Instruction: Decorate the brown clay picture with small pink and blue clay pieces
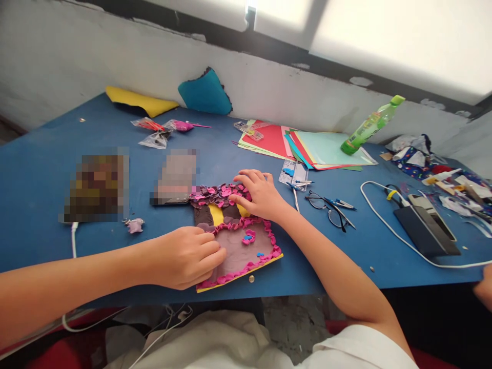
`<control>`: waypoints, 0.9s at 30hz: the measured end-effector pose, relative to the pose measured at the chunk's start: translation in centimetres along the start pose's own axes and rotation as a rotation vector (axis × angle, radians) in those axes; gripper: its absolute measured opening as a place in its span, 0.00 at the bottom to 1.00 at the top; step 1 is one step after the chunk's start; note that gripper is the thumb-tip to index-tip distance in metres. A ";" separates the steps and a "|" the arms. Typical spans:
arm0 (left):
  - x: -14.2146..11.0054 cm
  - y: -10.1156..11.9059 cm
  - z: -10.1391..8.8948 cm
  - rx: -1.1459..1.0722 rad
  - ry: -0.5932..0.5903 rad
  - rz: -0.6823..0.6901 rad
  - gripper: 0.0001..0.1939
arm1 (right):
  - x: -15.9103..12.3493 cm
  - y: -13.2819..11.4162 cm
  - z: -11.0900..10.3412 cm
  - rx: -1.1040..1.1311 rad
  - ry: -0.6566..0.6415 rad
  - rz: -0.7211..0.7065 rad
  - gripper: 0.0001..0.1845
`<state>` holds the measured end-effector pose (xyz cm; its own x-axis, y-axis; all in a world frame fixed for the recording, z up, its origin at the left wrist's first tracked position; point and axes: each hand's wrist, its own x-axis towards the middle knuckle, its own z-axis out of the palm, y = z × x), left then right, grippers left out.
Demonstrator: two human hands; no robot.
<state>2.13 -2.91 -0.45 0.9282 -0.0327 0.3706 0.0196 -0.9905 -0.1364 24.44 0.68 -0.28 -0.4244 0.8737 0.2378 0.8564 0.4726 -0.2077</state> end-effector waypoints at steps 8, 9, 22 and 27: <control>0.2 0.0 -0.4 -0.359 0.209 -0.305 0.10 | -0.8 -1.2 -0.9 0.101 0.348 -0.160 0.07; 0.2 0.0 -0.6 -0.458 0.236 -0.404 0.10 | -1.1 -1.8 -1.2 0.102 0.377 -0.212 0.07; 0.5 0.3 -0.9 -0.867 0.367 -0.623 0.11 | -2.8 -6.6 -1.6 0.112 0.427 -0.541 0.06; 0.5 0.3 -1.0 -0.883 0.314 -0.561 0.12 | -3.0 -7.0 -1.5 0.096 0.380 -0.537 0.06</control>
<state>2.21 -3.31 0.60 0.7318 0.5453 0.4088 0.0213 -0.6179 0.7860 20.17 -5.44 1.92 -0.6364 0.4208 0.6465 0.5178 0.8542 -0.0462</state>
